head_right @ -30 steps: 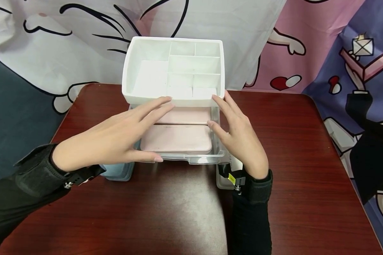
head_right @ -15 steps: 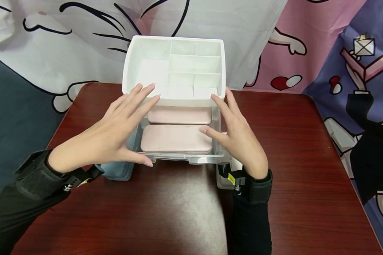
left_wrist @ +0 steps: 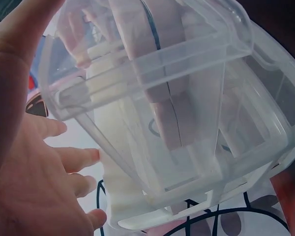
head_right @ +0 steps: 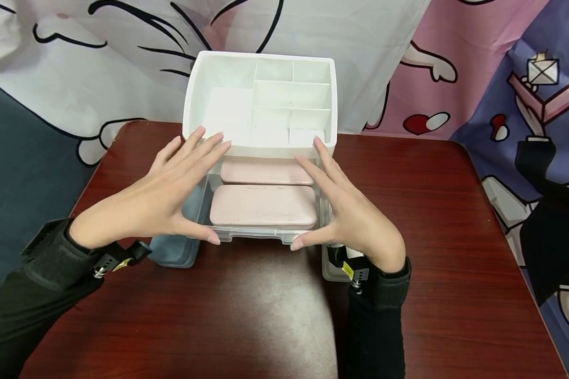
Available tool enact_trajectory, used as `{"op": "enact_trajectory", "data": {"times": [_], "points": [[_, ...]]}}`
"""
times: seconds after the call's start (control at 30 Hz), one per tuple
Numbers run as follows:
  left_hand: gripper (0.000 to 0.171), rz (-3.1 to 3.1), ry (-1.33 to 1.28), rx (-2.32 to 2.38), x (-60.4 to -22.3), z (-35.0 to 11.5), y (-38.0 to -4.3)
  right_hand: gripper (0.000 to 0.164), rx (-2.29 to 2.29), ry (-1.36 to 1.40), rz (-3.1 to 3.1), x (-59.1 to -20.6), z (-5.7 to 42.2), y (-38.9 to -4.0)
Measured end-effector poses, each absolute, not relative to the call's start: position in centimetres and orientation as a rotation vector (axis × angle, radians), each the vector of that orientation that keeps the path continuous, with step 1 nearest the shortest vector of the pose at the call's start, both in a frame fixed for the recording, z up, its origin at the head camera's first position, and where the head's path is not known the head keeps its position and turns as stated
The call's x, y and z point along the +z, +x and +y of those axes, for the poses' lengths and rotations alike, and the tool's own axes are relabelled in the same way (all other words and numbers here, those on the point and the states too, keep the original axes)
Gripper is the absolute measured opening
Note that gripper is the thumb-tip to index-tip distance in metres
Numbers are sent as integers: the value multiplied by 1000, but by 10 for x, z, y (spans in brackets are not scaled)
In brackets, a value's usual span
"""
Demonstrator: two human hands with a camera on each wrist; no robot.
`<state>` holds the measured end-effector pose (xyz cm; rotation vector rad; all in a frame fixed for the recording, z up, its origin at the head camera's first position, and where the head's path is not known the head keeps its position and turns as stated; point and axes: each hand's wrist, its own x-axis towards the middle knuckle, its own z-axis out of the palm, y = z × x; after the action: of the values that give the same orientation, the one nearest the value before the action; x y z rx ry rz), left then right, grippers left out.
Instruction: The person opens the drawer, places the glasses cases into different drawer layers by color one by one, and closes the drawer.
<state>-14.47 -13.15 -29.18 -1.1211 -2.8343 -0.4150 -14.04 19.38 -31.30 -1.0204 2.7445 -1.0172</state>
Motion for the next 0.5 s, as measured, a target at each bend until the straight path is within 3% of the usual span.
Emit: {"op": "enact_trajectory", "data": {"times": [0.5], "points": [[129, -2829, -1166, -418, -290, -132, -155, 127, -1005, -981, 2783, -311, 190, -141]]}}
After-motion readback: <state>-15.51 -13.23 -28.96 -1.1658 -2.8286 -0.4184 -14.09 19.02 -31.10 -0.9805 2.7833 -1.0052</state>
